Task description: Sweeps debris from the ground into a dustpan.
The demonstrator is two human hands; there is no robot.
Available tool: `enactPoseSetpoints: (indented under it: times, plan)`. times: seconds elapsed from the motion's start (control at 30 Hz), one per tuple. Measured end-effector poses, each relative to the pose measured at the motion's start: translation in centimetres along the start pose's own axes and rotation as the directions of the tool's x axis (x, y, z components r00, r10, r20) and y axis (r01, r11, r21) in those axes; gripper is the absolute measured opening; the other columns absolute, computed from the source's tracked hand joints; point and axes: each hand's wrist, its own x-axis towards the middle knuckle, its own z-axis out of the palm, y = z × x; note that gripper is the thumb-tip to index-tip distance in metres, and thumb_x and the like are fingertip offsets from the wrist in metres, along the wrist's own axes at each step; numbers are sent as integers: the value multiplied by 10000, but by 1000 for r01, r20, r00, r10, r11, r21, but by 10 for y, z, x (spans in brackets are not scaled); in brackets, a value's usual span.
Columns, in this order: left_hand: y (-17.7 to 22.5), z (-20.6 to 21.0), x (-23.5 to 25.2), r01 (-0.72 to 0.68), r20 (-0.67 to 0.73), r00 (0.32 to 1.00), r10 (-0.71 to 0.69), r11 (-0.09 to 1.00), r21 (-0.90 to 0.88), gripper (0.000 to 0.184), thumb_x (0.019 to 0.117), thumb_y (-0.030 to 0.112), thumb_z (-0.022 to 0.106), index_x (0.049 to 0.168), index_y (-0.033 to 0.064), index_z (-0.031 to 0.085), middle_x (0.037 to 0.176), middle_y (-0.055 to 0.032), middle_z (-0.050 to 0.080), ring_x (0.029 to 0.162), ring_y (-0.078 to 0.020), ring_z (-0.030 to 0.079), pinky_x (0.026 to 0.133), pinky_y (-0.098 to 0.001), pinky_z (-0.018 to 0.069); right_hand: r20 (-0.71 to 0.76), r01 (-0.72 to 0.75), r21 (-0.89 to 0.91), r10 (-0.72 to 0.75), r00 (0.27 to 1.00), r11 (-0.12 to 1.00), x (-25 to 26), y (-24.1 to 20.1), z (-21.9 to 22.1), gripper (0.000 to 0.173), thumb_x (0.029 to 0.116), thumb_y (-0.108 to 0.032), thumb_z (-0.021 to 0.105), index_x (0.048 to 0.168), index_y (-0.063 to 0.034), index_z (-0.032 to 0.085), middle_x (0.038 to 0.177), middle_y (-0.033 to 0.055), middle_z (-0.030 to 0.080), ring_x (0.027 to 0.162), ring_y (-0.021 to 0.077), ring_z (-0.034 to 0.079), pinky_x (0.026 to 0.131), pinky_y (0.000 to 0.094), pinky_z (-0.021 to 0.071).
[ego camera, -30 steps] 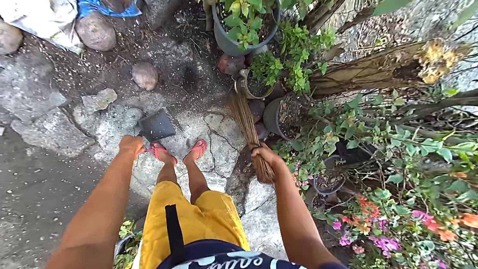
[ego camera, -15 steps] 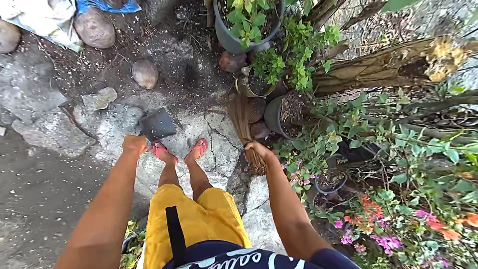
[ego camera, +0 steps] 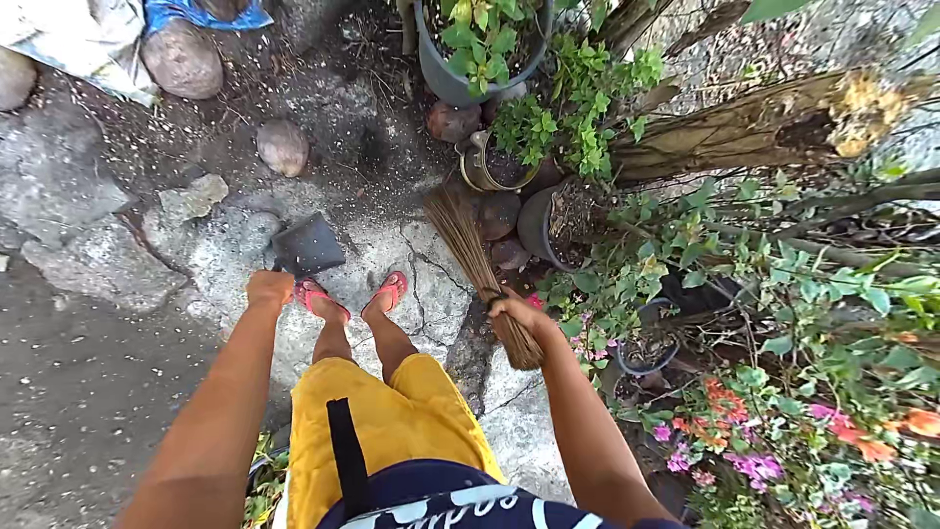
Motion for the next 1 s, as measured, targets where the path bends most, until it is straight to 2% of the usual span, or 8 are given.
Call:
enactPoseSetpoints:
  times: [0.13,0.23,0.3,0.5,0.67,0.77,0.83,1.0]
  plan:
    - [2,-2,-2,-7,16,1000,8,1000,-19,400,994,231,598,1240,-84,613,1243,-282,645,1068,-354,704,936,-517,577,-113,13,88,-3,994,996,-65,8,-5,899,759,-89,637,1560,-176,236,873,146,636,604,249,643,536,415,577]
    - [2,-5,-7,-10,23,1000,11,999,-52,417,1000,217,607,1275,-97,589,1287,-294,618,1112,-367,683,954,-516,569,-192,53,79,-37,981,995,-14,-14,-3,627,859,-64,623,1449,-84,413,925,136,633,718,224,637,657,412,572]
    - [0,-2,-7,-10,15,1000,11,999,-40,422,991,220,613,1273,-94,590,1272,-291,627,1101,-364,688,947,-518,572,-99,53,77,-45,994,996,35,-18,-6,465,877,-109,589,1328,-78,480,859,111,628,684,207,639,630,392,572]
    - [-2,-1,-2,-16,25,1000,17,1000,-26,437,996,248,624,1272,-90,595,1261,-289,639,1080,-356,703,945,-512,578,-16,32,127,-30,999,991,-29,18,-29,830,822,-111,594,1565,-188,232,848,125,631,618,233,638,551,393,569]
    - [-2,4,0,-9,8,1000,9,1000,-25,447,977,263,651,1264,-76,607,1250,-281,645,1077,-360,702,945,-521,576,-145,80,164,-56,988,983,-1,2,-24,662,807,-87,630,1430,-115,407,844,111,617,652,215,632,592,391,570]
    - [2,8,-8,-13,-3,1000,13,999,50,451,991,317,635,1221,-71,632,1220,-288,655,1063,-380,701,935,-554,568,36,35,126,-40,999,991,44,1,-23,572,849,-158,590,1394,-141,420,849,97,645,658,201,655,592,369,581]
    - [5,6,-8,-29,-23,999,32,995,100,464,989,350,631,1167,-78,653,1175,-298,667,1047,-407,696,927,-596,550,121,24,110,-37,992,994,25,3,-23,647,878,-145,550,1486,-163,329,868,94,632,646,196,635,578,358,566]
    - [1,5,0,-39,-20,999,44,984,175,492,998,393,616,1127,-78,673,1175,-312,669,1080,-440,684,949,-634,526,-10,75,275,-75,997,959,-32,18,-20,565,830,-121,530,1378,-121,392,768,88,629,580,196,639,519,350,567]
